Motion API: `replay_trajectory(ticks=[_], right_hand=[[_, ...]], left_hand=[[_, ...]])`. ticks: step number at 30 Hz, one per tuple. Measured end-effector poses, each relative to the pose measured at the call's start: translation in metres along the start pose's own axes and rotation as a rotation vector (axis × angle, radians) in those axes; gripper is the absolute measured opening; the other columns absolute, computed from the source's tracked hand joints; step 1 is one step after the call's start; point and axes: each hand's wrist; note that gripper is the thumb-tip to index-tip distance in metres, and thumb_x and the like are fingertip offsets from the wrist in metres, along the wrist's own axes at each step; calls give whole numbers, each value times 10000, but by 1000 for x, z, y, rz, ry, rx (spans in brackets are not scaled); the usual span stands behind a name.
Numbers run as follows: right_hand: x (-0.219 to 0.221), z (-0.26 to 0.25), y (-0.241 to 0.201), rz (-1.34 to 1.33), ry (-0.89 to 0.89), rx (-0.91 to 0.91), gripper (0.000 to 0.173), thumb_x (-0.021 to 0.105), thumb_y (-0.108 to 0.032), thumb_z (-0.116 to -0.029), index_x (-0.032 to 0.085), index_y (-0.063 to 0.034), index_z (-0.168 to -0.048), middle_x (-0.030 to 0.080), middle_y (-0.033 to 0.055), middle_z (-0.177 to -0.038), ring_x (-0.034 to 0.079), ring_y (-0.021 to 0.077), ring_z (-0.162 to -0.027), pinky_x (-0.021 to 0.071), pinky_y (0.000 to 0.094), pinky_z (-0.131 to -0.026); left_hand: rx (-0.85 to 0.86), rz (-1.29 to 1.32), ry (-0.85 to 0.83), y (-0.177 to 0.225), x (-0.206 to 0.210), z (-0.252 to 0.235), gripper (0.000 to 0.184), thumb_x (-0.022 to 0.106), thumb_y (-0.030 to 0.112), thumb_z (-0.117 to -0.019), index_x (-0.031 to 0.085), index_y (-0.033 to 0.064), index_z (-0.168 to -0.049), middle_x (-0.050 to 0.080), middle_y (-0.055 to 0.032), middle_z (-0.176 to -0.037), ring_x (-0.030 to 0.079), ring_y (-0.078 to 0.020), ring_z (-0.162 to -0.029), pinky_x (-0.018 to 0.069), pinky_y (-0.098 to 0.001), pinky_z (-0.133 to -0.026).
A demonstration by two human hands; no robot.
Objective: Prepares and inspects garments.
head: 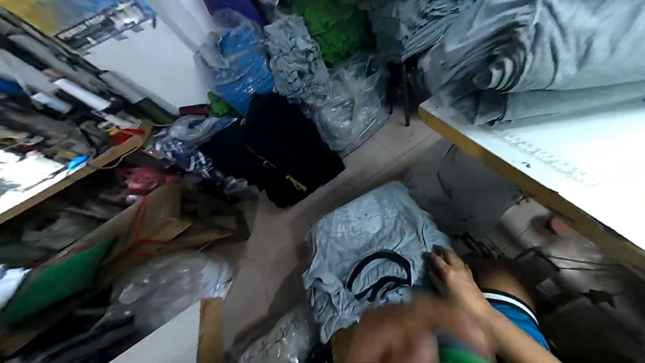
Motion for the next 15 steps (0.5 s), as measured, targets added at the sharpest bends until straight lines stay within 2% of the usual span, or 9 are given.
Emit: replay_trajectory(ticks=[2,3,5,6,7,11,13,14,15], right_hand=[[8,2,-1,95,78,-114,415,652,-114,-954,658,-85,-1367,491,302,-1492,447,534,-1387,336,734,-1094],[12,1,0,133,110,-175,429,675,-88,-930,669,-95,-1359,504,308,-1478,461,549,-1369,353,752,-1068],[14,1,-2,193,56,-202,487,665,-72,-932,627,-118,-1415,490,278,-1509,447,524,-1395,349,734,-1083],[13,0,-3,214,9,-181,511,649,-81,-944,595,-128,-1450,473,256,-1534,423,504,-1422,336,719,-1100],[12,-1,-3,229,-26,-160,529,640,-91,-952,568,-134,-1474,458,236,-1553,400,488,-1443,328,710,-1110],[8,-4,-5,250,-98,-94,562,644,-101,-959,523,-122,-1507,423,205,-1589,355,460,-1479,318,699,-1125],[9,-4,-5,274,-69,-99,562,654,-90,-946,536,-114,-1495,436,215,-1576,374,464,-1467,316,693,-1128],[13,-3,-5,279,-9,-140,551,672,-68,-927,566,-97,-1467,467,238,-1544,414,482,-1435,320,707,-1118],[18,-2,-3,269,87,-222,528,702,-33,-890,617,-69,-1409,521,278,-1477,480,515,-1370,334,741,-1087]], left_hand=[[-328,-548,57,-57,-29,-13,326,502,199,-1066,693,36,-1273,686,-111,-1291,654,-172,-1180,522,-362,-1020],[-581,-733,-21,-78,-42,-18,367,534,209,-1061,629,57,-1381,578,-128,-1458,569,-229,-1324,453,-420,-1109],[-1014,-1005,-223,-114,-66,-16,516,521,343,-1076,475,109,-1533,389,-138,-1623,383,-308,-1493,286,-540,-1214],[-1156,-1087,-275,-127,-75,-7,565,499,407,-1077,436,118,-1559,355,-141,-1643,334,-329,-1518,237,-585,-1221],[-1260,-1137,-278,-137,-84,6,596,478,450,-1076,419,119,-1569,338,-147,-1651,330,-349,-1516,238,-613,-1209],[-1528,-1111,-42,-137,-114,61,748,413,563,-1064,291,73,-1616,240,-187,-1681,381,-400,-1479,354,-590,-1162],[-1659,-1024,57,-130,-116,84,750,396,542,-1077,246,50,-1623,343,-248,-1618,450,-429,-1424,381,-582,-1144],[-1715,-978,114,-129,-117,97,743,391,557,-1074,346,10,-1575,478,-284,-1508,526,-441,-1350,417,-596,-1104],[-1748,-941,168,-127,-118,108,733,396,578,-1066,521,-41,-1438,574,-306,-1384,595,-450,-1254,461,-608,-1042]])
Point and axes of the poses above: each hand's wrist, its own z-axis away from the middle knuckle, its own x-axis out of the palm, y = z × x
